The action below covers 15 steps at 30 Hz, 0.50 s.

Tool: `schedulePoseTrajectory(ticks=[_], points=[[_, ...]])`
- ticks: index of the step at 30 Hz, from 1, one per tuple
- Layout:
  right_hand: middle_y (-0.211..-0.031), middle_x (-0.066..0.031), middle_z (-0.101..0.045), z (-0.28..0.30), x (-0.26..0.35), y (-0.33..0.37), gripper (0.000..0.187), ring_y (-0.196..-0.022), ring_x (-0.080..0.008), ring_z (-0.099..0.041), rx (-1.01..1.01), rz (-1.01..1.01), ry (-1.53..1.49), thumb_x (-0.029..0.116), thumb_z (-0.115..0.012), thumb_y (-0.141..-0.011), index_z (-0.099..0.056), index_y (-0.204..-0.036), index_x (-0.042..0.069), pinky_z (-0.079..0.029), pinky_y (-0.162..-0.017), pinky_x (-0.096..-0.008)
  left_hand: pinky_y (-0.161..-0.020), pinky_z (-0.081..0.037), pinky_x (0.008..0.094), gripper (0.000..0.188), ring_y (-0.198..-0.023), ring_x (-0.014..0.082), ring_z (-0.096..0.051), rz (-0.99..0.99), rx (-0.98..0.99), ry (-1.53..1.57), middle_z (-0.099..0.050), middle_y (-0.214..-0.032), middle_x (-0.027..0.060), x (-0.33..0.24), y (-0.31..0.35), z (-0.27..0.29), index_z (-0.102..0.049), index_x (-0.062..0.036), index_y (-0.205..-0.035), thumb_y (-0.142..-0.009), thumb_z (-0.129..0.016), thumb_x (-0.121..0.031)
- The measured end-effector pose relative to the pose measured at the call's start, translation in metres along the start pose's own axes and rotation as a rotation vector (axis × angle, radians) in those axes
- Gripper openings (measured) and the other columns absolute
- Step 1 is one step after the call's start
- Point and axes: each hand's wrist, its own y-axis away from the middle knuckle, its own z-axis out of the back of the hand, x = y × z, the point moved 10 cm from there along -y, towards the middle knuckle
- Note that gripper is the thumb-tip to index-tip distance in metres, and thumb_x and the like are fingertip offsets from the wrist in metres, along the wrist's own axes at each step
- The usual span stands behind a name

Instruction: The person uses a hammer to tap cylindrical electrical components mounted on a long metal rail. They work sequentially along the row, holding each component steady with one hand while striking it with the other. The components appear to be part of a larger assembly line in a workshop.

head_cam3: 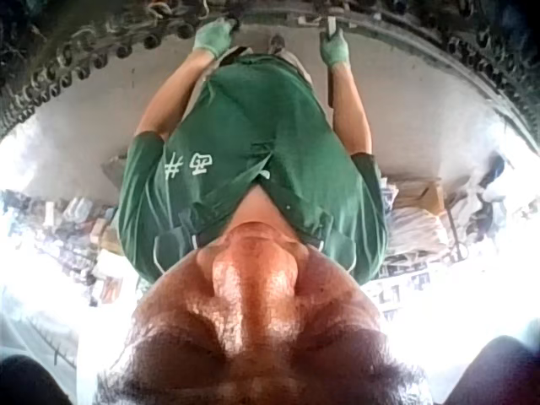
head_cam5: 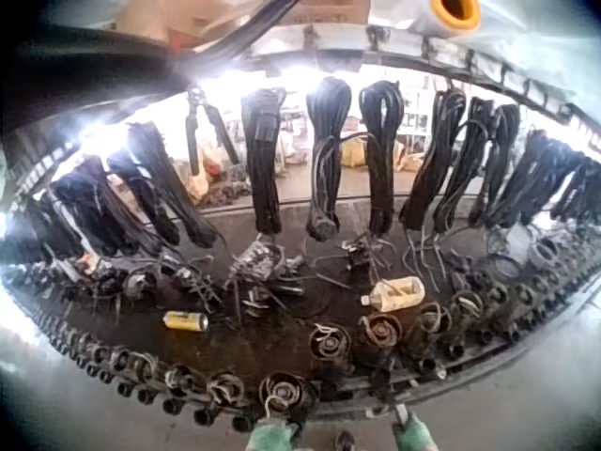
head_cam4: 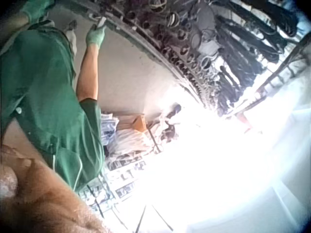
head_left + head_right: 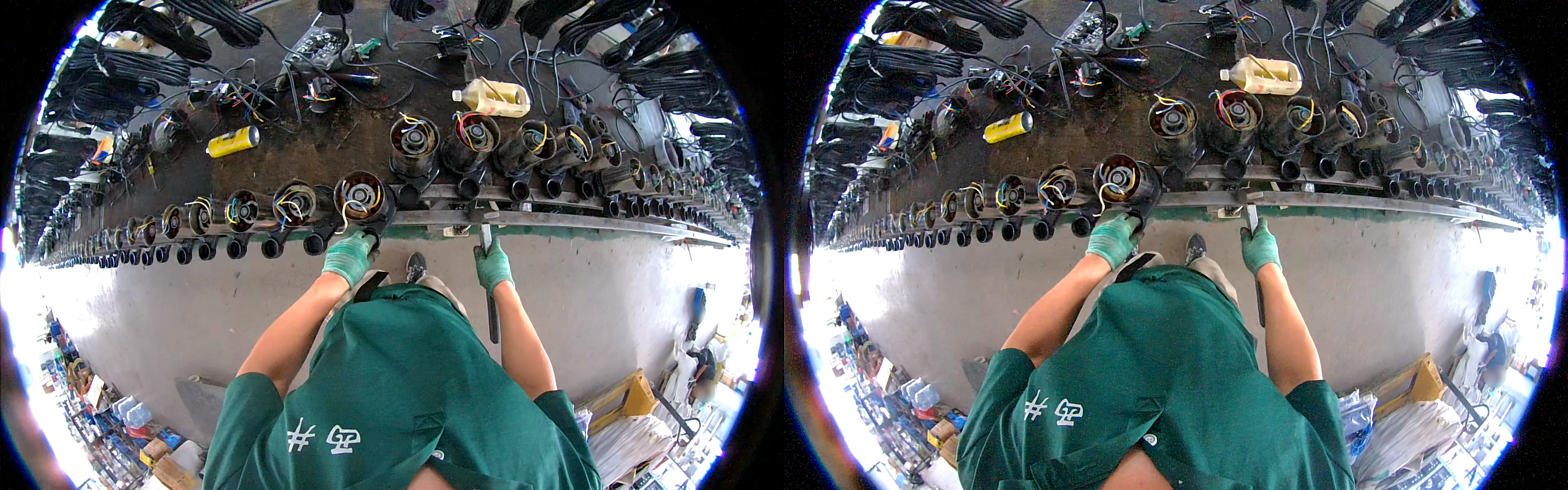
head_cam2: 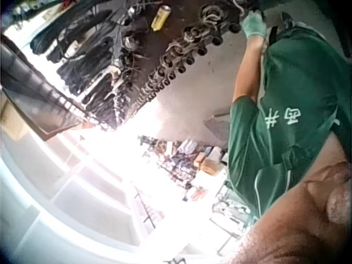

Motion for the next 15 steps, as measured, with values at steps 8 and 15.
schedulePoseTrajectory(ticks=[8, 15], points=[[-0.078, -0.0157, -0.067, 0.003, 0.012, 0.011, 0.040, -0.060, -0.0291, -0.066, 0.010, -0.114, -0.047, 0.031, -0.065, -0.100, -0.056, -0.128, 0.005, -0.053, -0.054, -0.0437, -0.095, -0.051, 0.0502, 0.050, -0.114, 0.0384, -0.063, -0.186, -0.333, -0.045, -0.066, -0.126, 0.0119, -0.043, 0.024, 0.170, -0.068, -0.0107, -0.123, -0.086, -0.075, -0.044], [-0.077, -0.0099, -0.065, 0.043, 0.144, 0.069, 0.027, -0.067, -0.0155, -0.058, 0.017, 0.038, -0.328, 0.024, -0.069, -0.098, -0.061, -0.111, 0.001, -0.052, -0.063, -0.0351, -0.123, -0.015, 0.0704, 0.069, -0.145, 0.0344, -0.043, -0.311, -0.184, -0.400, -0.063, -0.138, 0.0081, -0.033, -0.016, 0.182, -0.064, -0.0165, -0.138, -0.080, -0.076, -0.052]])
